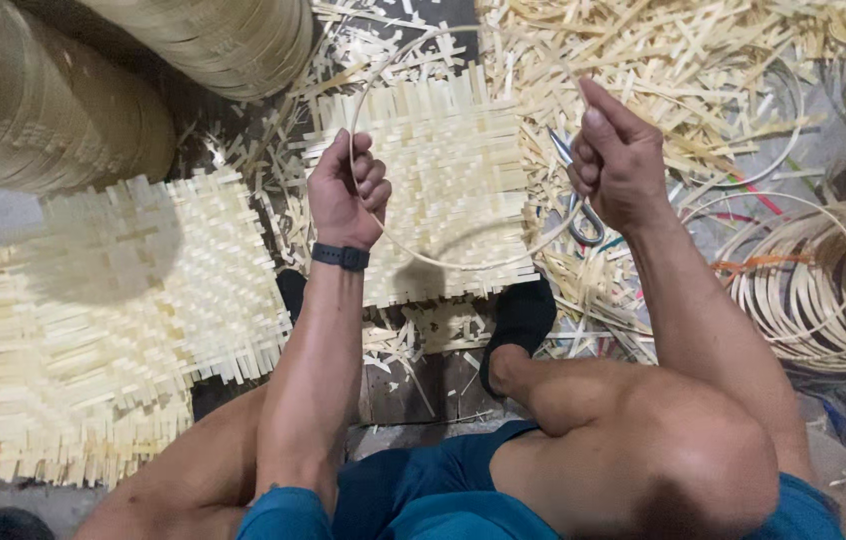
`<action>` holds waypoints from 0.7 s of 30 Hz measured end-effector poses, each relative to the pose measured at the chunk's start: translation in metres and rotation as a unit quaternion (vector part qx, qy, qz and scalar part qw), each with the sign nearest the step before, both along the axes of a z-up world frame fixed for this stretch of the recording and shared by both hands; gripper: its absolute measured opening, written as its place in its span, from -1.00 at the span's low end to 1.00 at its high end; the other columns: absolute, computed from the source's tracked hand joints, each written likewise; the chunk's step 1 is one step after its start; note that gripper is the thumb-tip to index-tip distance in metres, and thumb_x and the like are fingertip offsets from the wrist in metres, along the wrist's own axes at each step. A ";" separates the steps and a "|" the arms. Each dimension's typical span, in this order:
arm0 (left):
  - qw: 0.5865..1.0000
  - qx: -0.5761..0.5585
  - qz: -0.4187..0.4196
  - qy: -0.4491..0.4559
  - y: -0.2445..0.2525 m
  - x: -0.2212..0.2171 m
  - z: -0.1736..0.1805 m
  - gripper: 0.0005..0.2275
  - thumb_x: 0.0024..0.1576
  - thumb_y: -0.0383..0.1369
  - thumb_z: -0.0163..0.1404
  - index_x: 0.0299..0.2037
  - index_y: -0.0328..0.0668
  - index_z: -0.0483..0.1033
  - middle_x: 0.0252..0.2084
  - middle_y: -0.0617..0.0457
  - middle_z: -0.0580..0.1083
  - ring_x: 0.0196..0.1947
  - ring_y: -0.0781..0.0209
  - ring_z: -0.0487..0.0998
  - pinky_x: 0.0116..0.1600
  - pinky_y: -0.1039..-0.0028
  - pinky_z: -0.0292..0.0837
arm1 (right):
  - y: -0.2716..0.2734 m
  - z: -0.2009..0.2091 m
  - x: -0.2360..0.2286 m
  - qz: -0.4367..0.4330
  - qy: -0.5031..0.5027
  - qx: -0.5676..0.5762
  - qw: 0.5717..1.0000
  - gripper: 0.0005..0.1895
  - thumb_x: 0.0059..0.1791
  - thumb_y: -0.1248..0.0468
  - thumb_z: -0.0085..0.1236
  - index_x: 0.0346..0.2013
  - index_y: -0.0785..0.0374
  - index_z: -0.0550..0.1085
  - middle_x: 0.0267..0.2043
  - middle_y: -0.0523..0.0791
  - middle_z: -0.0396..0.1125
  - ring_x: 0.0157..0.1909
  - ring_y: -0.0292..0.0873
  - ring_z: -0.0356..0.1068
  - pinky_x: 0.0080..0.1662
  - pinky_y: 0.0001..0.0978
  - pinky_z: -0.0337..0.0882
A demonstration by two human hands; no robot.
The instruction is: The person sits on the floor and repeatedly assembles round woven basket bases. They place a pre-woven mat onto a circular frame, press it into place, and trim the excess material with shears. The finished bases are stacked nearby.
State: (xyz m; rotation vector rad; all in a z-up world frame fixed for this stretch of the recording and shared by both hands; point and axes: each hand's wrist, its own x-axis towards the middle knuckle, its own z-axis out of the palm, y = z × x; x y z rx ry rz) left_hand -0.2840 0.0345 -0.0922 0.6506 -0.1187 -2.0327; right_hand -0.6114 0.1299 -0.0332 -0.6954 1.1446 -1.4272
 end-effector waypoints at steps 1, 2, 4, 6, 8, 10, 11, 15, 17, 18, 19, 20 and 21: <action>1.000 -0.008 0.017 0.003 0.001 0.002 -0.002 -0.74 0.32 -0.21 -0.03 -0.30 -0.23 0.50 -0.59 0.18 0.23 -0.63 0.38 0.16 -0.58 0.56 0.01 | 0.002 0.000 0.003 0.013 -0.014 0.008 1.000 -0.53 0.19 0.28 0.07 0.41 0.25 0.35 -0.47 -0.21 0.18 -0.53 -0.37 0.09 -0.49 -0.48 0.17; 0.999 -0.016 0.033 0.007 0.003 0.001 -0.003 -0.74 0.33 -0.22 -0.04 -0.34 -0.20 0.48 -0.59 0.18 0.24 -0.64 0.37 0.16 -0.58 0.56 0.01 | 0.001 0.001 0.005 0.024 -0.004 0.007 1.000 -0.56 0.20 0.29 0.07 0.40 0.25 0.38 -0.48 -0.22 0.17 -0.53 -0.37 0.09 -0.50 -0.49 0.15; 0.998 -0.009 0.056 0.013 0.006 0.001 -0.003 -0.73 0.34 -0.24 -0.04 -0.39 -0.18 0.45 -0.60 0.18 0.24 -0.65 0.37 0.15 -0.59 0.56 0.01 | 0.000 0.003 0.006 0.044 0.014 0.010 0.999 -0.60 0.22 0.31 0.06 0.38 0.26 0.43 -0.48 -0.23 0.16 -0.54 -0.39 0.08 -0.51 -0.51 0.12; 0.998 0.012 0.063 0.023 0.003 0.002 0.001 -0.73 0.33 -0.24 -0.05 -0.39 -0.20 0.45 -0.61 0.19 0.23 -0.65 0.37 0.15 -0.60 0.57 0.00 | -0.004 0.011 0.009 0.034 0.090 0.027 0.995 -0.58 0.21 0.26 0.06 0.39 0.19 0.43 -0.46 -0.18 0.21 -0.52 -0.32 0.14 -0.49 -0.42 0.22; 0.999 0.027 0.020 0.010 0.002 0.006 0.005 -0.74 0.32 -0.23 -0.04 -0.37 -0.20 0.46 -0.61 0.19 0.23 -0.66 0.39 0.16 -0.61 0.59 0.01 | -0.003 0.029 0.011 0.015 0.363 -0.050 0.930 -0.55 0.16 0.26 0.10 0.37 0.20 0.42 -0.33 -0.05 0.28 -0.37 -0.20 0.26 -0.35 -0.35 0.35; 0.999 0.034 0.013 0.013 -0.005 0.016 0.006 -0.75 0.32 -0.23 -0.03 -0.34 -0.20 0.46 -0.60 0.19 0.23 -0.65 0.40 0.17 -0.61 0.60 0.03 | 0.004 0.049 0.020 -0.009 0.742 -0.213 0.636 -0.50 0.08 0.30 0.16 0.32 0.31 0.40 -0.09 0.16 0.35 -0.07 -0.01 0.42 -0.10 -0.26 0.51; 0.999 0.039 0.025 0.024 -0.009 0.022 0.004 -0.76 0.33 -0.23 -0.04 -0.32 -0.20 0.46 -0.58 0.19 0.23 -0.63 0.40 0.18 -0.59 0.61 0.04 | 0.007 0.056 0.029 0.031 0.733 -0.241 0.636 -0.55 0.06 0.29 0.20 0.25 0.27 0.43 -0.13 0.10 0.35 -0.10 -0.03 0.41 -0.11 -0.25 0.50; 0.986 0.005 -0.008 0.167 -0.024 0.035 0.000 -0.76 0.35 -0.25 0.00 -0.06 -0.31 0.56 -0.51 0.08 0.40 -0.55 0.30 0.38 -0.52 0.54 0.28 | 0.019 0.081 0.063 0.191 0.679 -0.351 0.616 -0.71 0.00 0.23 0.35 -0.01 0.13 0.52 -0.29 -0.11 0.33 -0.21 -0.11 0.38 -0.16 -0.22 0.43; 0.969 -0.033 0.007 -0.243 -0.024 0.027 0.011 -0.61 0.31 -0.14 0.06 0.13 -0.34 0.41 -0.11 -0.05 0.43 -0.25 0.23 0.48 -0.28 0.44 0.55 | 0.017 0.096 0.073 0.223 0.662 -0.387 0.602 -0.75 -0.01 0.23 0.39 -0.06 0.11 0.56 -0.34 -0.16 0.31 -0.26 -0.13 0.36 -0.22 -0.21 0.40; 0.898 -0.052 0.018 -0.436 -0.022 0.019 0.022 -0.51 0.28 -0.09 0.09 0.22 -0.35 0.33 0.08 -0.12 0.45 -0.10 0.19 0.53 -0.16 0.37 0.68 | 0.015 0.106 0.076 0.217 0.663 -0.398 0.596 -0.76 0.00 0.25 0.40 -0.06 0.13 0.57 -0.35 -0.16 0.30 -0.28 -0.13 0.34 -0.27 -0.22 0.38; 0.833 -0.179 0.047 -0.521 -0.017 0.013 0.036 -0.44 0.30 0.01 0.01 0.23 -0.41 0.35 0.15 -0.26 0.40 0.02 0.03 0.46 -0.06 0.27 0.53 | 0.013 0.114 0.079 0.213 0.662 -0.410 0.590 -0.76 0.01 0.26 0.40 -0.05 0.15 0.59 -0.36 -0.16 0.28 -0.31 -0.13 0.33 -0.31 -0.22 0.36; 0.743 -0.299 0.076 -0.594 -0.011 0.005 0.052 -0.35 0.31 0.11 -0.08 0.25 -0.48 0.37 0.22 -0.40 0.36 0.13 -0.14 0.40 0.04 0.17 0.39 | 0.009 0.122 0.084 0.207 0.667 -0.423 0.577 -0.75 0.00 0.27 0.39 -0.03 0.15 0.60 -0.34 -0.14 0.29 -0.30 -0.14 0.33 -0.33 -0.26 0.35; 0.631 -0.407 0.104 -0.652 -0.005 -0.002 0.070 -0.26 0.32 0.20 -0.18 0.26 -0.54 0.40 0.29 -0.54 0.32 0.24 -0.31 0.34 0.14 0.06 0.25 | 0.005 0.128 0.090 0.202 0.671 -0.436 0.565 -0.74 0.00 0.28 0.38 -0.02 0.15 0.61 -0.33 -0.13 0.30 -0.30 -0.15 0.33 -0.35 -0.29 0.35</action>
